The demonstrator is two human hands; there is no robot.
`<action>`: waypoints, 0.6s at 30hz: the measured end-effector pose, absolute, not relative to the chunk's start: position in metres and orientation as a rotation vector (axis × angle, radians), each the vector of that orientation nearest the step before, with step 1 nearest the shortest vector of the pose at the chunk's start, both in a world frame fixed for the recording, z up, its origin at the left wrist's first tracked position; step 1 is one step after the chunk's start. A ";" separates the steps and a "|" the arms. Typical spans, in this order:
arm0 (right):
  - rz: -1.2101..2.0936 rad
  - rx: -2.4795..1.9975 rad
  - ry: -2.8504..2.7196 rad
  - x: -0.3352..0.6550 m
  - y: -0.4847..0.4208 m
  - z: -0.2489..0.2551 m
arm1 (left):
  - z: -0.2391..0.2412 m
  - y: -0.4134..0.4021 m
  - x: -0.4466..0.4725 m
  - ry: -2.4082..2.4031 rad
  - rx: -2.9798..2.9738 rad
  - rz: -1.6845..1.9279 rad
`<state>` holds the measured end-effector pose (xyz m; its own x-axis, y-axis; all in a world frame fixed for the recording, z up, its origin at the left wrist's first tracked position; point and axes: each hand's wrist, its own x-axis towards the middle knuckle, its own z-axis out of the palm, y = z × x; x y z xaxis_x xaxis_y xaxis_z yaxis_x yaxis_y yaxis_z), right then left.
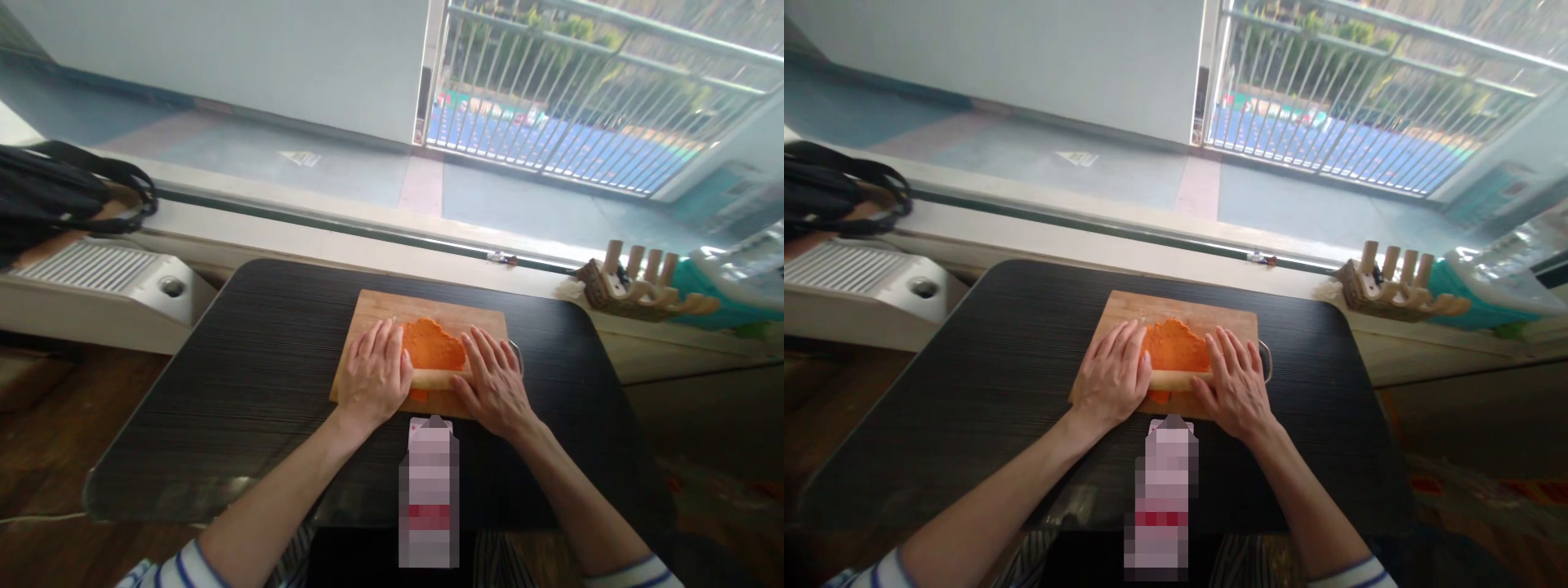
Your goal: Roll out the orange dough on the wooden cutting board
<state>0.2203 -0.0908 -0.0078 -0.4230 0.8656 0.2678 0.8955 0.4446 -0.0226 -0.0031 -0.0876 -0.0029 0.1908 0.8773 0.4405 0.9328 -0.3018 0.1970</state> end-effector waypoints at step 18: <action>-0.136 -1.664 -2.407 0.212 -0.083 -0.001 | -0.006 -0.070 -0.011 -1.940 -2.197 -0.897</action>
